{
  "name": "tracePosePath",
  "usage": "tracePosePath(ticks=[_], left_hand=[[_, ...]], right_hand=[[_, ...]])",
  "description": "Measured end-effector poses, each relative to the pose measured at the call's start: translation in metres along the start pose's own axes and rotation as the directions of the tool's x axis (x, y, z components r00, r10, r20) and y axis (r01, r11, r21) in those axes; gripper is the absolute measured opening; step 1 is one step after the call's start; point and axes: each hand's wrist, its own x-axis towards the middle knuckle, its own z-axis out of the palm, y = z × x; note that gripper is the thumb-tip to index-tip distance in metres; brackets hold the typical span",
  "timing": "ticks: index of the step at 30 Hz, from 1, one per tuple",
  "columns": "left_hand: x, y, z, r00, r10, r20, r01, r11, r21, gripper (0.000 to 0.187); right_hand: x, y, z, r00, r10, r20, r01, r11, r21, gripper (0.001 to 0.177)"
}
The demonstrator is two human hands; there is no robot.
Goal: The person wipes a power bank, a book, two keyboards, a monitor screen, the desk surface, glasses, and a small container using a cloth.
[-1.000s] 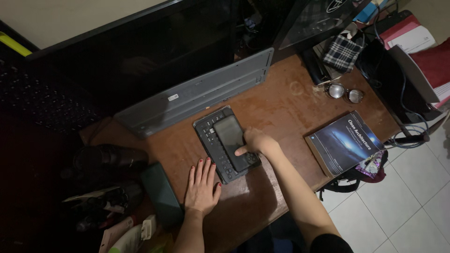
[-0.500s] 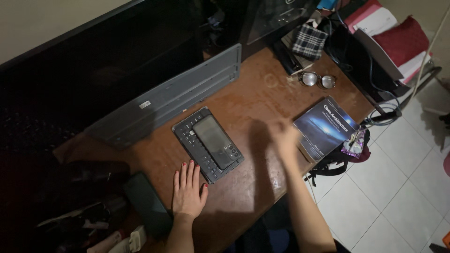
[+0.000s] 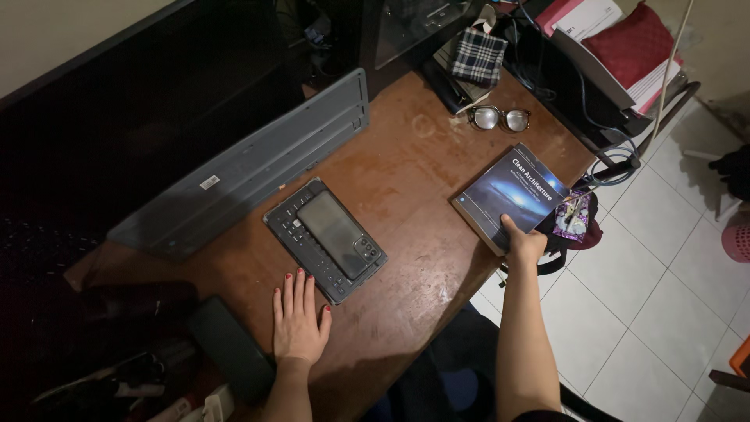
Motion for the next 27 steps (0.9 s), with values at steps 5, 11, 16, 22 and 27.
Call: tracePosePath(ticks=[5, 11, 16, 22, 27], left_hand=[[0.001, 0.0, -0.001, 1.0, 0.005, 0.005, -0.005, 1.0, 0.001, 0.073], [0.001, -0.001, 0.0, 1.0, 0.013, -0.006, -0.013, 1.0, -0.009, 0.074], [0.001, -0.001, 0.002, 1.0, 0.003, -0.018, -0.003, 1.0, -0.027, 0.073], [0.001, -0.001, 0.0, 1.0, -0.002, 0.009, 0.003, 1.0, -0.014, 0.074], [-0.001, 0.0, 0.001, 1.0, 0.007, -0.015, -0.008, 0.999, -0.036, 0.074]], right_hand=[[-0.013, -0.013, 0.0, 0.983, -0.1, -0.153, 0.06, 0.967, -0.249, 0.076], [-0.043, -0.042, -0.012, 0.954, -0.281, 0.106, 0.283, 0.959, 0.002, 0.063], [-0.074, -0.079, 0.037, 0.763, -0.386, 0.519, 0.42, 0.906, 0.055, 0.052], [-0.093, -0.107, 0.126, 0.513, -0.484, 0.709, 0.608, 0.788, 0.098, 0.048], [-0.092, -0.12, 0.14, 0.518, -0.449, 0.728, 0.786, 0.585, -0.198, 0.05]])
